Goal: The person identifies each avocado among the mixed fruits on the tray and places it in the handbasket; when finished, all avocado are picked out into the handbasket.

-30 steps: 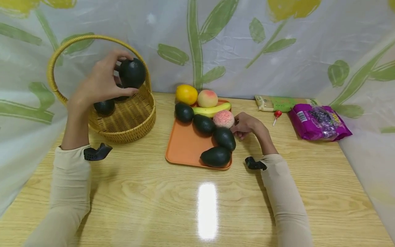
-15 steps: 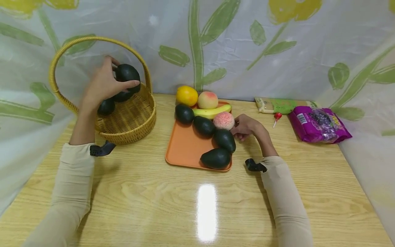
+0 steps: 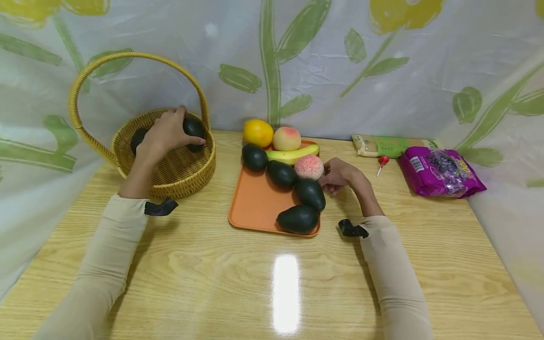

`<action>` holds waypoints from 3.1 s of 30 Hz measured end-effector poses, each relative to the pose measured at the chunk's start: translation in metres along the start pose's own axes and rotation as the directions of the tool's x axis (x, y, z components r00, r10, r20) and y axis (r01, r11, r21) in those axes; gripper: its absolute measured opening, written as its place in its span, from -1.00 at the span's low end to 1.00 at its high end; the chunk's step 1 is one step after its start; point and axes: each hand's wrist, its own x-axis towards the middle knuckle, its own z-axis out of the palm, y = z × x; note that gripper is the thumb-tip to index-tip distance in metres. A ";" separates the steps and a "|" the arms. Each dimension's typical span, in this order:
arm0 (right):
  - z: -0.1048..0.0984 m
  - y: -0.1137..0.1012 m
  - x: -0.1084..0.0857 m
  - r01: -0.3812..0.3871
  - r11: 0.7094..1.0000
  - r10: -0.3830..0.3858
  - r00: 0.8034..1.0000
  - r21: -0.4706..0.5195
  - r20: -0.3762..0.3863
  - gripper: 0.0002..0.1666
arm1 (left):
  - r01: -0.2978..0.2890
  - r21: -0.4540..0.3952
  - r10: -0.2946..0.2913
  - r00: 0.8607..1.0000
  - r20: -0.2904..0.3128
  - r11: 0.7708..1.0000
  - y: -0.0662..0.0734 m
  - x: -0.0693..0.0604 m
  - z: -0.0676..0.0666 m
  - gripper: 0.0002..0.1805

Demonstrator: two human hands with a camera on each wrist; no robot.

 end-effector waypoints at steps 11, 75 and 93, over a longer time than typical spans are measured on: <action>-0.002 -0.003 -0.001 -0.021 1.000 0.021 1.000 -0.005 0.000 -0.63 | 0.026 0.041 -0.027 1.000 0.016 0.999 0.001 0.002 0.014 -0.05; 0.000 0.000 0.001 -0.003 1.000 0.003 1.000 -0.003 0.000 -0.67 | -0.792 -0.179 0.810 0.584 0.053 0.583 0.141 -0.059 0.040 -0.45; -0.001 -0.002 0.003 -0.026 1.000 0.026 1.000 -0.009 0.000 -0.63 | -0.919 -0.133 0.883 0.306 0.355 0.372 0.170 -0.071 0.092 -0.23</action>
